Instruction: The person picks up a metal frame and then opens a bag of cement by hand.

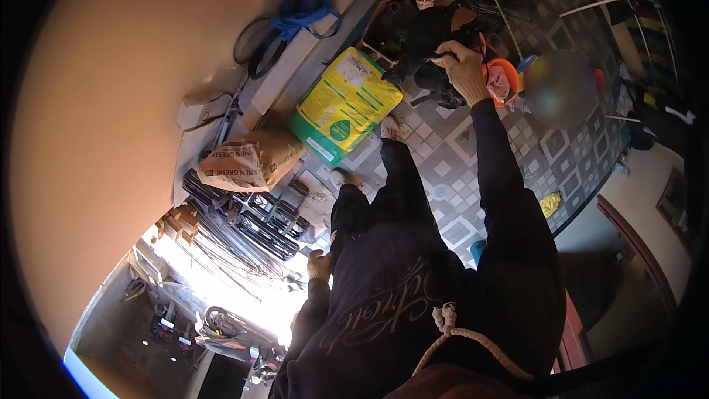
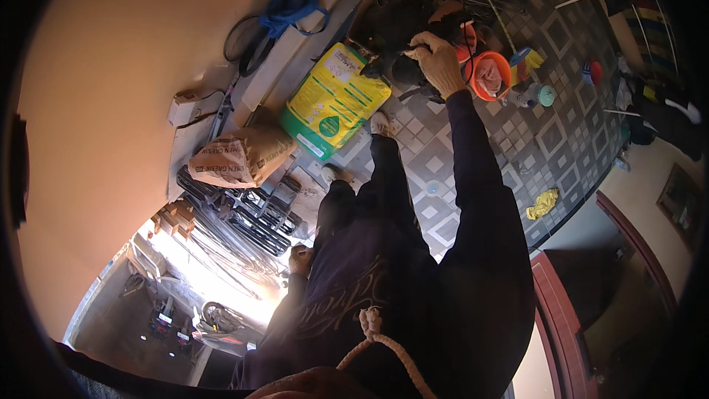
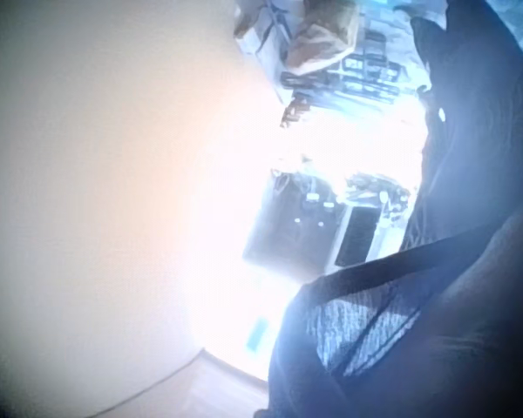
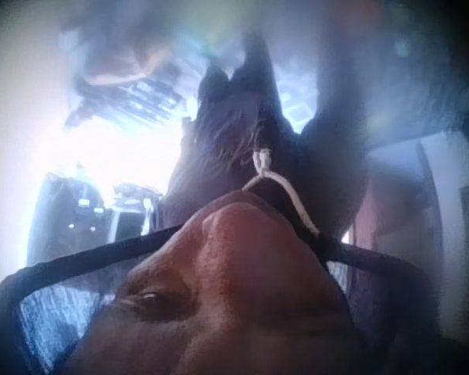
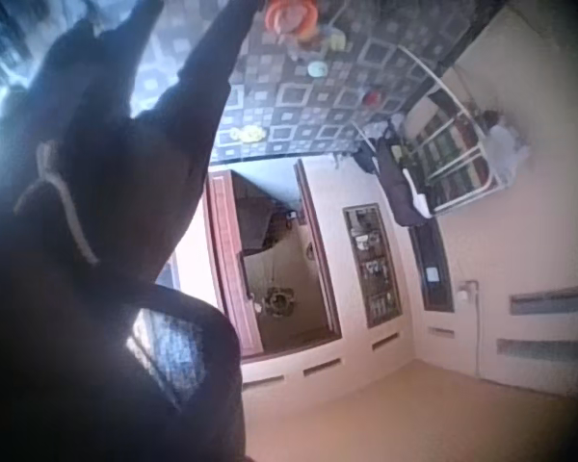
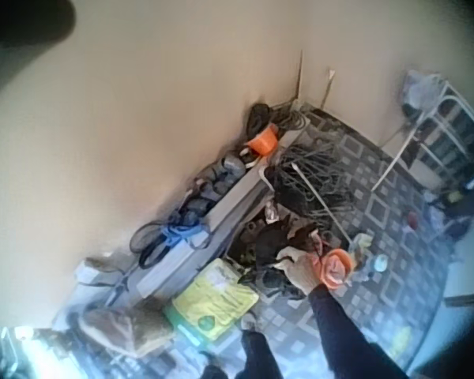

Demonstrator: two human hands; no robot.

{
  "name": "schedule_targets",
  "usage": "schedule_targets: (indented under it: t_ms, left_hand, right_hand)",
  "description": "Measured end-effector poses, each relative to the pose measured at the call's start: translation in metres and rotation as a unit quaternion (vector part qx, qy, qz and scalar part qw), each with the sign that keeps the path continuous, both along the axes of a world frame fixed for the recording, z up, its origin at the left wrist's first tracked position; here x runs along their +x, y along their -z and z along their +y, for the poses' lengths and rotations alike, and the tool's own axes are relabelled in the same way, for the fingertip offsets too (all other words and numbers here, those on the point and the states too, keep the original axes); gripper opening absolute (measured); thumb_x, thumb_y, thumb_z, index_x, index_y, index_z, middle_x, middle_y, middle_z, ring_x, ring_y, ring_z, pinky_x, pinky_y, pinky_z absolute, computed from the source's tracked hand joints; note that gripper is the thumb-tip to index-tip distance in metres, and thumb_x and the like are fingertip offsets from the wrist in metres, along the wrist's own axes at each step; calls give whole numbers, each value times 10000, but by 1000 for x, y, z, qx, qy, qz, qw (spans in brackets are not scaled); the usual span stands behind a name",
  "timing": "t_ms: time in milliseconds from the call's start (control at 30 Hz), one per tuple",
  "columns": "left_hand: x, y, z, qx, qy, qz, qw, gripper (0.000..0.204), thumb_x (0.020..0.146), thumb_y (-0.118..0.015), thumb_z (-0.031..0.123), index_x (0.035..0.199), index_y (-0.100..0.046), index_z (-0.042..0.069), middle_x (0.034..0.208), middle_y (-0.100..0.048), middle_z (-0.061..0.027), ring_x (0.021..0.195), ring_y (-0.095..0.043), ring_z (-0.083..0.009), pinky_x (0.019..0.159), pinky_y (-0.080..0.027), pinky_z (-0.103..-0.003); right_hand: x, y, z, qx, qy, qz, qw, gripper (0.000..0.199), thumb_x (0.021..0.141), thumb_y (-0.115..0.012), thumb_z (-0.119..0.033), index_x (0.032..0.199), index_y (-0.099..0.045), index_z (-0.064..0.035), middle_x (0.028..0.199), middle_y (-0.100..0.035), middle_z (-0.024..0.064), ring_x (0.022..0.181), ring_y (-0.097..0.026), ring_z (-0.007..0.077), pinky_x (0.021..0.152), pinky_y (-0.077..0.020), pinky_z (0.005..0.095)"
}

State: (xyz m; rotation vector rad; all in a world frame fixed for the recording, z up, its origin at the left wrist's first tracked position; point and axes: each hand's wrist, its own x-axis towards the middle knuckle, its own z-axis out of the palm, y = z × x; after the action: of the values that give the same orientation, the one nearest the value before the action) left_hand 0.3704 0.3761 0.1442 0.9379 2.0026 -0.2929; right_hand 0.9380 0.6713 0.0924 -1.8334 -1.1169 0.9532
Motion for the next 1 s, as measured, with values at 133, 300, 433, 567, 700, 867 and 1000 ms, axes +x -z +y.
schedule_targets:
  t_ms: [133, 300, 433, 567, 700, 867, 1000]
  left_hand:
    - [31, -17, -3, -44, -48, 14, 998, 508, 774, -747, 296, 1121, -569, -30, 967, -695, -222, 871, -685, -305, 758, -540, -396]
    - [28, -28, -14, -25, -41, 62, 997, 485, 780, -736, 289, 1119, -575, -18, 920, -697, -199, 826, -673, -284, 757, -529, -391]
    - [55, -49, 16, -48, -102, 97, 989, 448, 789, -740, 263, 1101, -582, -17, 910, -694, -180, 852, -659, -257, 769, -515, -361]
    - [39, -44, 1, -35, -35, 126, 991, 463, 804, -742, 303, 1102, -608, -25, 931, -700, -179, 885, -672, -257, 805, -522, -367]
    - [37, -43, 2, -48, -68, 107, 991, 442, 815, -742, 285, 1083, -609, -40, 941, -683, -168, 878, -671, -247, 785, -527, -352]
    - [56, -43, 25, -24, -70, 112, 991, 371, 796, -726, 249, 1041, -607, -3, 879, -679, -151, 822, -660, -240, 757, -516, -357]
    - [62, -34, 42, -42, -91, 83, 992, 385, 802, -728, 272, 1045, -602, 1, 880, -679, -148, 823, -659, -236, 760, -513, -352]
  right_hand:
    - [28, 75, 66, -35, 0, 59, 998, 147, 830, -559, -68, 916, -653, 4, 661, -598, 85, 494, -542, 136, 475, -459, 300]
    - [38, 197, 119, -30, -22, -3, 999, 113, 843, -588, -95, 896, -666, -34, 756, -671, 107, 678, -654, 187, 628, -520, 301]
    - [37, 300, 139, -3, 23, 51, 998, 47, 847, -631, -83, 845, -649, -39, 798, -691, 115, 729, -674, 200, 668, -523, 302]
    - [26, 350, 145, -22, 25, 93, 995, 36, 864, -619, -8, 887, -646, -14, 766, -662, 85, 781, -668, 159, 694, -514, 263]
    - [-10, 364, 153, -117, 67, -13, 991, 194, 847, -692, -249, 917, -667, -70, 830, -694, 142, 798, -670, 291, 733, -515, 384]
    - [-7, 409, 163, -179, 43, -46, 982, 227, 863, -642, -283, 966, -673, -82, 938, -696, 161, 902, -655, 362, 797, -510, 422]
    - [40, 457, 157, -167, 53, 6, 984, 267, 855, -625, -308, 1018, -673, -102, 994, -685, 186, 966, -635, 391, 843, -494, 445]
